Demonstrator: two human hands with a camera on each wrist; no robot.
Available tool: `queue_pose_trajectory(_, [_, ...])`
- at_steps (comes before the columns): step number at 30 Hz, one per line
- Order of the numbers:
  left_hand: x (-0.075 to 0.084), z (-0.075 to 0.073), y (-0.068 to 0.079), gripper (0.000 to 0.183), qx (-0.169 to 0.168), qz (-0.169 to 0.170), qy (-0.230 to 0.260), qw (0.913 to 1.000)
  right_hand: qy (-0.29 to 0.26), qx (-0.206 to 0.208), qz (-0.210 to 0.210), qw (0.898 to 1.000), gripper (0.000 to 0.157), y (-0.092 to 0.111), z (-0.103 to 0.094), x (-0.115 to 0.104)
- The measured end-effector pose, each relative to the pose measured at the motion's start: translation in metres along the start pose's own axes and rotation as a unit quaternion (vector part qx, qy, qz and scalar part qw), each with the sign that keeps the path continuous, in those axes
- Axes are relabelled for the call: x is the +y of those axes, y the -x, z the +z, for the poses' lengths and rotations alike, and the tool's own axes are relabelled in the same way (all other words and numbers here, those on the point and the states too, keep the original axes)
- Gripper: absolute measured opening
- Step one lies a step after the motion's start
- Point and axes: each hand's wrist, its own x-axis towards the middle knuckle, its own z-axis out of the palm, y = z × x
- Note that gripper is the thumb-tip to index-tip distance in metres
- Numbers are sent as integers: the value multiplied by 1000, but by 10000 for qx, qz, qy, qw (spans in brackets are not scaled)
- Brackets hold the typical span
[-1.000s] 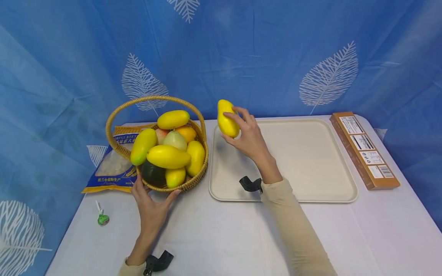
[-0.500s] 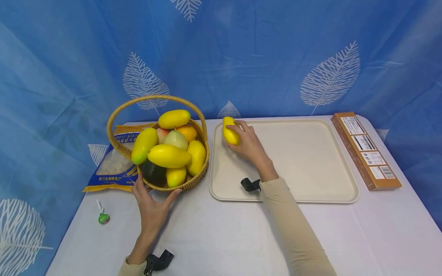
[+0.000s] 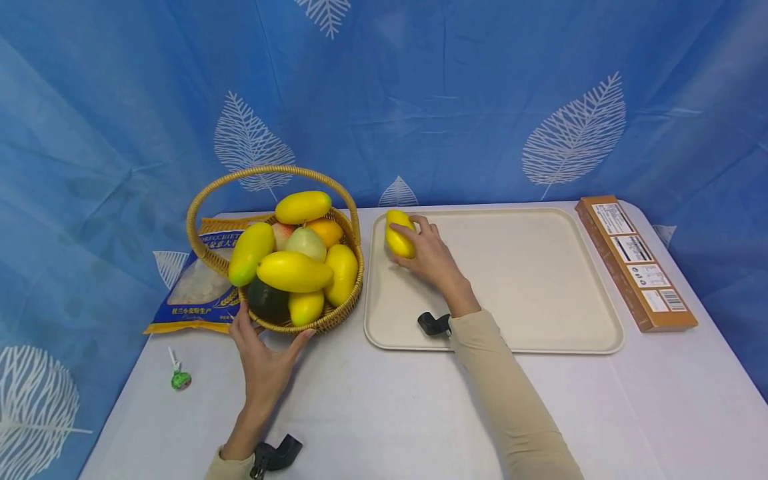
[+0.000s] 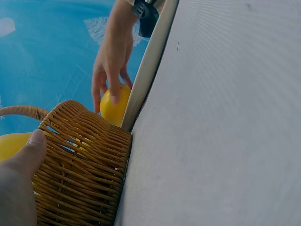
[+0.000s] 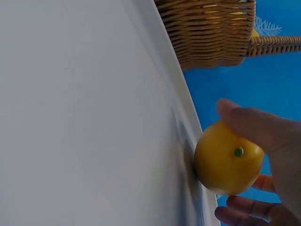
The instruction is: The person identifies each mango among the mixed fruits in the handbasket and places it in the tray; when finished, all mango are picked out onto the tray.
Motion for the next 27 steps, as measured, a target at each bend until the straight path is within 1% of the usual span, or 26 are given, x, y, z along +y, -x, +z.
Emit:
queue_pose_trajectory(3, [0, 0, 0, 127, 6, 26, 1, 10000, 11, -44, 91, 9999, 66, 0, 0, 0])
queue_pose_trajectory(7, [0, 0, 0, 127, 3, -4, -36, 10000, -110, -34, 148, 9998, 70, 0, 0, 2])
queue_pose_trajectory(13, [-1, 1, 0, 127, -25, -107, -92, 9999, -223, -2, 125, 9997, 72, 0, 1, 3])
queue_pose_trajectory(19, [0, 0, 0, 127, -26, -82, -68, 9999, -173, 59, 66, 9998, 70, 0, -4, 2])
queue_pose_trajectory(21, [0, 1, 0, 127, -15, -57, -57, 10000, -181, 98, -4, 9998, 70, 0, -7, 0])
queue_pose_trajectory(23, [0, 1, 0, 127, -9, -47, -46, 10000, -233, 199, -169, 9994, 68, 0, -10, -5])
queue_pose_trajectory(27, [-1, 1, 0, 126, -21, -71, -6, 10000, -352, 474, -676, 9960, 65, 3, -22, -26])
